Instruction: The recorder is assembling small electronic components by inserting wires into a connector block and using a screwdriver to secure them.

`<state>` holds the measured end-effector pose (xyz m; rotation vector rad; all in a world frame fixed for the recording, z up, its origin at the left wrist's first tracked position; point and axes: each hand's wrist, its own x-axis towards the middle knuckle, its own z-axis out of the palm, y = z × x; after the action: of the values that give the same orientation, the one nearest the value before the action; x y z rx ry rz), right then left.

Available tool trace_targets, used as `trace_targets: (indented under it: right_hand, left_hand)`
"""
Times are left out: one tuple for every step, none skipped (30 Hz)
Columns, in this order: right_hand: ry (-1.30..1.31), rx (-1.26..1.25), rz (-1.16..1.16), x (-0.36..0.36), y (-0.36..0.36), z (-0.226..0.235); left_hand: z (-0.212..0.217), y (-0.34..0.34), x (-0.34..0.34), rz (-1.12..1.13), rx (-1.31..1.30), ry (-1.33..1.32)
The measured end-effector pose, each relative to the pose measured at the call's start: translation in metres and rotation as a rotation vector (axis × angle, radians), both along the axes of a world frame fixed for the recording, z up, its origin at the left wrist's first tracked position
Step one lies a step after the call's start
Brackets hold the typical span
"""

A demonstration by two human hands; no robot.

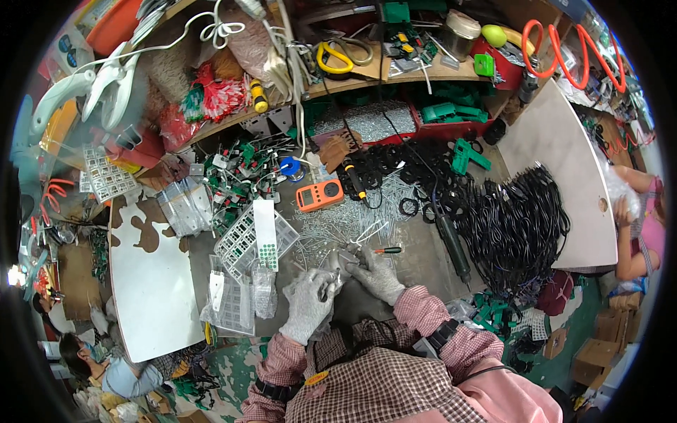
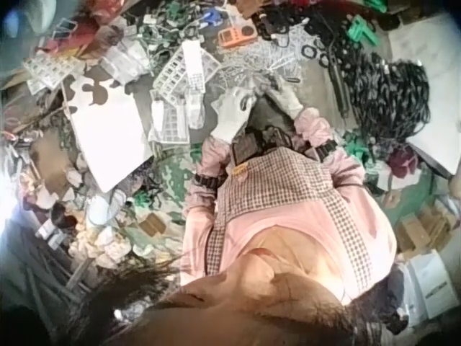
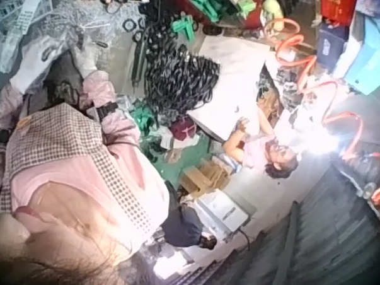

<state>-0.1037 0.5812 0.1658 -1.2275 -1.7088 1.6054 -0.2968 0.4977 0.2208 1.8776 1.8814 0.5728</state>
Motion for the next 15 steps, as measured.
trace_targets:
  right_hand:
    - [0.003, 0.014, 0.032, 0.005, 0.003, -0.004]
    - [0.119, -0.405, 0.075, 0.008, 0.011, 0.000]
    - [0.119, -0.411, 0.089, 0.008, 0.012, 0.002]
    - [0.185, -0.403, 0.115, 0.007, 0.012, 0.003]
    - [0.252, -0.393, 0.150, 0.003, 0.009, 0.006]
    - [0.252, -0.183, 0.189, 0.000, 0.007, -0.013]
    - [0.255, -0.190, 0.206, -0.007, 0.002, -0.014]
    - [0.149, -0.127, 0.236, -0.016, -0.003, -0.011]
    - [0.035, -0.065, 0.243, -0.015, -0.009, -0.011]
    - [-0.041, -0.087, 0.245, -0.011, -0.016, -0.030]
    - [-0.046, -0.092, 0.240, -0.010, -0.026, -0.039]
    - [-0.065, -0.212, 0.289, -0.008, -0.042, -0.043]
    - [-0.081, -0.323, 0.344, -0.012, -0.048, -0.043]
    - [-0.243, -0.207, 0.476, -0.024, -0.051, -0.025]
    - [-0.249, -0.215, 0.477, -0.025, -0.055, -0.027]
  left_hand:
    - [0.010, 0.000, -0.005, 0.008, -0.001, 0.002]
    - [0.018, -0.002, -0.011, 0.042, 0.073, 0.083]
    - [0.022, -0.007, -0.019, 0.074, 0.144, 0.164]
    - [0.002, -0.018, -0.031, 0.069, 0.041, 0.063]
    - [-0.016, -0.030, -0.036, 0.090, 0.038, 0.070]
    - [-0.035, -0.033, -0.036, 0.162, -0.203, -0.536]
    - [-0.056, -0.043, -0.038, 0.243, -0.443, -1.141]
    - [-0.074, -0.058, -0.037, 0.251, -0.369, -1.033]
    - [-0.069, -0.058, -0.028, 0.238, -0.382, -1.039]
    - [-0.064, -0.060, -0.018, 0.326, -0.364, -1.164]
    - [-0.060, -0.064, -0.009, 0.426, -0.338, -1.283]
    - [-0.076, -0.087, 0.003, 0.577, -0.359, -1.376]
    - [-0.102, -0.107, 0.007, 0.589, -0.352, -1.377]
    - [-0.132, -0.130, 0.006, 0.563, -0.218, -1.384]
    - [-0.137, -0.133, 0.008, 0.515, -0.104, -1.395]
